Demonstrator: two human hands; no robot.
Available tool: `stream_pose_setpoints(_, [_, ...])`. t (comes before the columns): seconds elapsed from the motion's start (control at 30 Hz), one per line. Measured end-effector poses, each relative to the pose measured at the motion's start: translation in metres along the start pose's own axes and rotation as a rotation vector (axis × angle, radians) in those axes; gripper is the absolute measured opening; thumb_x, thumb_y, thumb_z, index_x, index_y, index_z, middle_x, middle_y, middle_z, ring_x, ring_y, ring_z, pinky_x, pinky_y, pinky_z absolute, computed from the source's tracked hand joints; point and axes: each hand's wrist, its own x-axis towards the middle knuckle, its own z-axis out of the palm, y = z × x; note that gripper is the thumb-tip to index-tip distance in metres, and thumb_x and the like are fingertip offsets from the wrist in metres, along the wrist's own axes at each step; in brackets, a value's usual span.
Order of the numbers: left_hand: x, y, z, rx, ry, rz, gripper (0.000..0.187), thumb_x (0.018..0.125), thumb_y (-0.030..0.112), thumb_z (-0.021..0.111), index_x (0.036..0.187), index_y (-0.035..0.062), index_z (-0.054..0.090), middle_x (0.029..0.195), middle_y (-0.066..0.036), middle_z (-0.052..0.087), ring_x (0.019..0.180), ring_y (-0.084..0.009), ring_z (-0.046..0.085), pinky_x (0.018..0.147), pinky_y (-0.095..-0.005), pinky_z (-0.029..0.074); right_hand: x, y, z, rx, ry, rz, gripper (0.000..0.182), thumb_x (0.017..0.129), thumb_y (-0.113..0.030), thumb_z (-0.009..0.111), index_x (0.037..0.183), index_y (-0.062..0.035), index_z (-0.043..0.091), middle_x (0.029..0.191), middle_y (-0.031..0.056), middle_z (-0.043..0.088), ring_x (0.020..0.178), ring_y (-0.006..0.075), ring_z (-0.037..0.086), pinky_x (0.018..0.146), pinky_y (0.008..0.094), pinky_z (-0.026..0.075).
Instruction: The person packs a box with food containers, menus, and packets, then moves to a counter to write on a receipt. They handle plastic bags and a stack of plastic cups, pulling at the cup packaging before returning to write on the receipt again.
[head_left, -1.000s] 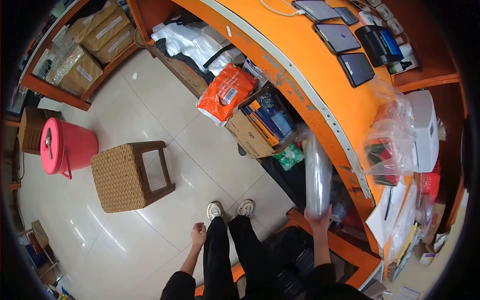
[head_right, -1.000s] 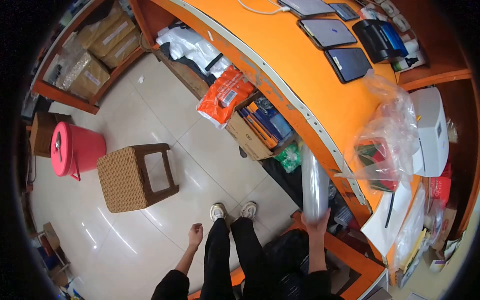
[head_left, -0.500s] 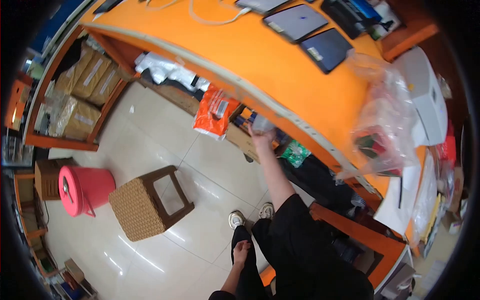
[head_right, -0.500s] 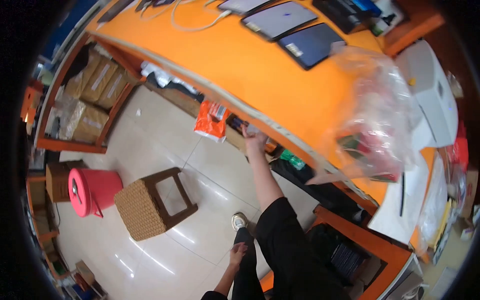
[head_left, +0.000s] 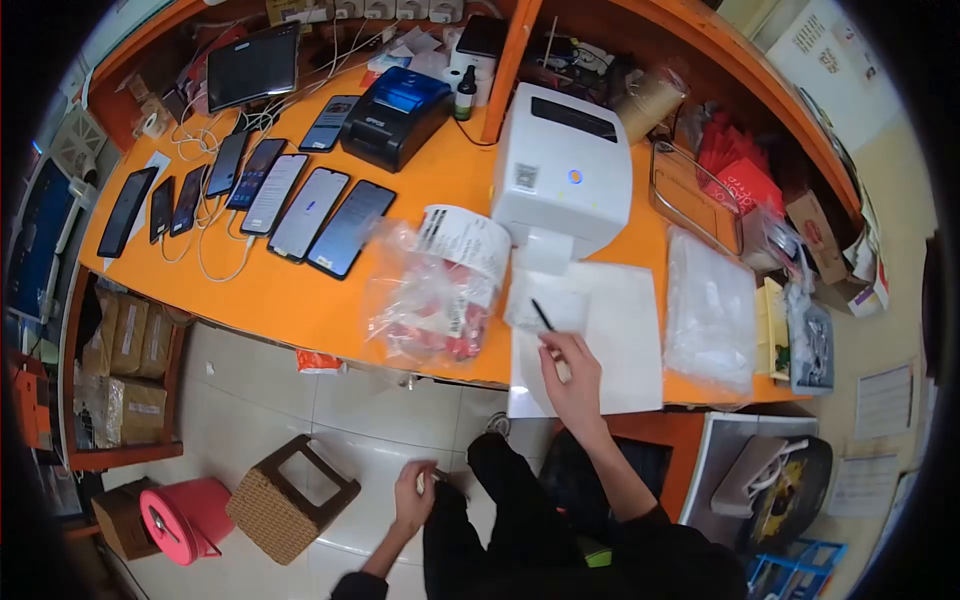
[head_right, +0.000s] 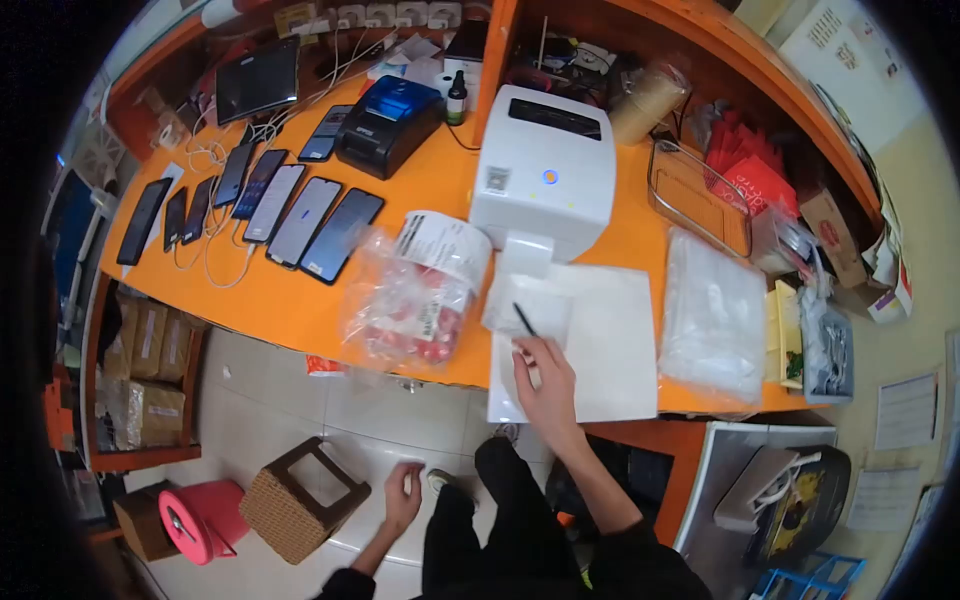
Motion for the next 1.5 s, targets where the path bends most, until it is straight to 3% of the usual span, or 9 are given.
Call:
stream_pose_setpoints(0.13, [0.095,0.135,0.041,0.115,-0.115,0.499,0.032,0.072,-0.005,0.053,0.103,0.002,0.055,0.107,-0.013,0.054,0.099,-0.0298,0.051,0.086,-0.0389,0.039,0.033,0.052,-0.002,-0.332,-0.103,-0.16,0.018,0.08,-0.001,0.052,0.098,0.0006,0.054,0.084,0.0182,0.055,0.071,0.0283,0.055,0.064,0.0302,0.046])
stream_pose_setpoints(0.23, [0.134,0.179,0.083,0.303,-0.085,0.43,0.041,0.077,0.007,0.054,0.117,0.0026,0.047,0.124,-0.014,0.044,0.114,-0.0287,0.041,0.097,-0.0433,0.029,0.058,0.069,-0.018,-0.189,-0.341,-0.012,0.021,0.079,-0.003,0.053,0.1,0.0004,0.052,0.083,0.0147,0.055,0.072,0.0234,0.055,0.066,0.0284,0.045])
stream_pose_setpoints(0.33, [0.146,0.169,0.111,0.563,-0.075,0.338,0.043,0.083,0.024,0.05,0.121,0.0051,0.045,0.135,-0.012,0.035,0.126,-0.0281,0.03,0.104,-0.0463,0.017,0.086,0.094,-0.049,0.739,-0.752,0.459,0.02,0.084,-0.001,0.048,0.104,0.0,0.054,0.084,0.0036,0.052,0.077,0.0106,0.05,0.065,0.0244,0.043])
stream_pose_setpoints(0.43, [0.141,0.171,0.115,0.58,-0.072,0.326,0.041,0.081,0.024,0.053,0.118,0.0082,0.048,0.135,-0.013,0.035,0.127,-0.0283,0.03,0.104,-0.0468,0.017,0.103,0.086,-0.057,1.156,-0.761,0.577,0.029,0.083,0.001,0.047,0.112,-0.0005,0.05,0.081,0.0053,0.052,0.067,0.0126,0.049,0.06,0.0248,0.041])
stream_pose_setpoints(0.57, [0.142,0.168,0.116,0.61,-0.06,0.332,0.038,0.079,0.024,0.054,0.115,0.0109,0.051,0.134,-0.014,0.036,0.126,-0.0285,0.031,0.103,-0.0476,0.019,0.108,0.098,-0.029,1.367,-0.989,0.397,0.019,0.091,-0.022,0.048,0.091,-0.0038,0.044,0.074,0.0043,0.046,0.07,0.0128,0.047,0.062,0.0238,0.039])
stream_pose_setpoints(0.7, [0.144,0.167,0.115,0.608,-0.059,0.347,0.036,0.077,0.025,0.056,0.11,0.0118,0.055,0.132,-0.014,0.038,0.125,-0.0291,0.034,0.102,-0.0481,0.021,0.108,0.094,-0.024,1.25,-0.982,0.413,0.035,0.09,-0.04,0.045,0.085,-0.0064,0.04,0.079,0.0051,0.043,0.065,0.0137,0.046,0.06,0.0241,0.039])
stream_pose_setpoints(0.93, [0.146,0.166,0.115,0.605,-0.08,0.32,0.037,0.076,0.028,0.057,0.109,0.013,0.055,0.134,-0.012,0.038,0.125,-0.0262,0.035,0.103,-0.0453,0.021,0.095,0.114,-0.022,0.762,-0.799,0.293,0.023,0.081,-0.002,0.058,0.063,-0.0035,0.043,0.065,0.0026,0.051,0.051,0.0088,0.046,0.047,0.0208,0.036])
stream_pose_setpoints(1.03, [0.146,0.167,0.116,0.601,-0.065,0.298,0.037,0.075,0.028,0.057,0.109,0.013,0.055,0.134,-0.011,0.038,0.125,-0.0251,0.035,0.103,-0.0452,0.021,0.091,0.119,-0.019,0.469,-0.612,-0.18,0.031,0.073,0.004,0.064,0.054,-0.0033,0.04,0.052,0.0011,0.048,0.044,0.0077,0.042,0.041,0.0213,0.031])
stream_pose_setpoints(1.5, [0.146,0.177,0.117,0.621,-0.096,0.209,0.04,0.078,0.026,0.054,0.117,0.0154,0.051,0.134,-0.007,0.039,0.125,-0.0227,0.035,0.102,-0.0473,0.021,0.091,0.111,-0.021,0.412,-0.619,-0.202,0.032,0.068,0.009,0.057,0.052,-0.0013,0.031,0.052,0.0046,0.033,0.042,0.014,0.032,0.041,0.0277,0.025])
